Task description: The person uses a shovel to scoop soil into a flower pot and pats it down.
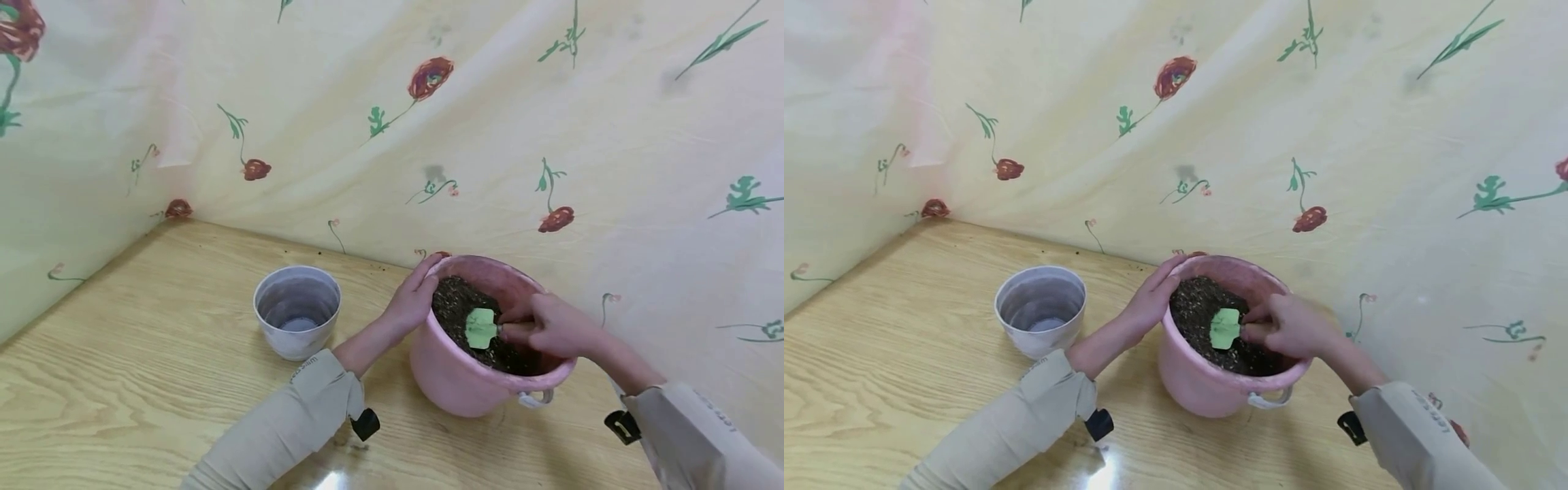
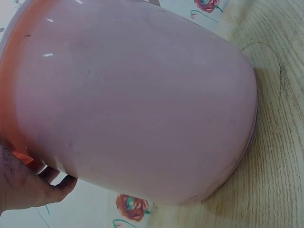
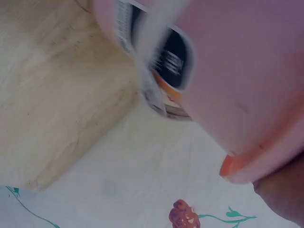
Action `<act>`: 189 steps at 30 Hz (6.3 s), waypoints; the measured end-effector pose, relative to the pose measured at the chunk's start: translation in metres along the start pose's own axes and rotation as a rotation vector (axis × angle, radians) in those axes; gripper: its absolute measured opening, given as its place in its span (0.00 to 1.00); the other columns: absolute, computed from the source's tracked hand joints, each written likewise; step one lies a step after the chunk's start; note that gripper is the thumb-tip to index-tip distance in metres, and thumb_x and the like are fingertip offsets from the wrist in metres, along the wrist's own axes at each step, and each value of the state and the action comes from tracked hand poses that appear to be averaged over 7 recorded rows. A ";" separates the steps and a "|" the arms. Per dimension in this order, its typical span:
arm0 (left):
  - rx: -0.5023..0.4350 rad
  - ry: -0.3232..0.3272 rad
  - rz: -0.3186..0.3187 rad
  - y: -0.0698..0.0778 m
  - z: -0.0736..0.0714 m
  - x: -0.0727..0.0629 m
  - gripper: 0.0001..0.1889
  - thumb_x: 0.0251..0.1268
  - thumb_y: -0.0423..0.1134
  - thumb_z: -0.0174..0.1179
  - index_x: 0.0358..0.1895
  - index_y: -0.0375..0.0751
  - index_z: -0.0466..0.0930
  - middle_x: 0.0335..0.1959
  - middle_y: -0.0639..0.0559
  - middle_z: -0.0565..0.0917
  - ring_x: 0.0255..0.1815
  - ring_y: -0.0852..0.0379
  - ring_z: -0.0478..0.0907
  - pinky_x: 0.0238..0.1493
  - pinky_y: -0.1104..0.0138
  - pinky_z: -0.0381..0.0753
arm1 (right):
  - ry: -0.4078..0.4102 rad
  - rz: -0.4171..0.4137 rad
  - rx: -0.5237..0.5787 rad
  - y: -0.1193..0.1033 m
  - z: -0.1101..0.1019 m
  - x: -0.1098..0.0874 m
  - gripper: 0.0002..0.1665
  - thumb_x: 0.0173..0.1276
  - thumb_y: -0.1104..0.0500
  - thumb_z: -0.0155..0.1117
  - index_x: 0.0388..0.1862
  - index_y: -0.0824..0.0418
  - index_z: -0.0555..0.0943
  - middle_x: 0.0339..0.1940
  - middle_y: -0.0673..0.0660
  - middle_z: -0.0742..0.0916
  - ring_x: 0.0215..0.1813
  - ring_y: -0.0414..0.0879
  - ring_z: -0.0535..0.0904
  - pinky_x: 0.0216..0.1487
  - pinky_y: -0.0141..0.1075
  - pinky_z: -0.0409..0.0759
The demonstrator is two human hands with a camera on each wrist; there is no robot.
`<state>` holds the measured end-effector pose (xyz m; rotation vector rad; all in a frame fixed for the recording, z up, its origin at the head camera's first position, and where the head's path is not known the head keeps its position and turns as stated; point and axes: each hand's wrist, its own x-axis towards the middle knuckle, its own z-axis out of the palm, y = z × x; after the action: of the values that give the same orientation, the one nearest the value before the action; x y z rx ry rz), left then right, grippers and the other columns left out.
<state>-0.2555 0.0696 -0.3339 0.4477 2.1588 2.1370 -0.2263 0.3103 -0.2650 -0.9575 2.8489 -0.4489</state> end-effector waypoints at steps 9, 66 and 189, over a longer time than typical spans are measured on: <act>0.008 -0.002 -0.012 0.001 0.000 0.000 0.24 0.78 0.44 0.39 0.73 0.63 0.60 0.75 0.55 0.60 0.74 0.48 0.57 0.73 0.52 0.55 | 0.018 -0.034 0.000 0.004 0.006 0.005 0.11 0.66 0.55 0.66 0.41 0.60 0.88 0.33 0.46 0.89 0.25 0.30 0.74 0.32 0.29 0.77; -0.006 0.058 0.049 0.000 0.002 -0.003 0.23 0.78 0.43 0.39 0.73 0.54 0.62 0.73 0.52 0.63 0.73 0.50 0.58 0.73 0.56 0.57 | 0.030 0.003 0.176 0.001 -0.017 -0.015 0.13 0.67 0.59 0.65 0.47 0.63 0.86 0.16 0.41 0.79 0.16 0.28 0.58 0.15 0.27 0.63; 0.292 0.207 0.181 -0.006 -0.194 -0.062 0.29 0.80 0.53 0.30 0.73 0.40 0.58 0.66 0.38 0.69 0.70 0.43 0.62 0.67 0.47 0.63 | 0.106 0.021 0.423 -0.143 0.042 0.075 0.20 0.70 0.49 0.61 0.56 0.55 0.83 0.40 0.47 0.88 0.35 0.38 0.78 0.42 0.36 0.80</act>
<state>-0.2466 -0.1338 -0.3438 0.4757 2.6590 2.0394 -0.1961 0.1465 -0.2611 -0.8396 2.6781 -1.0734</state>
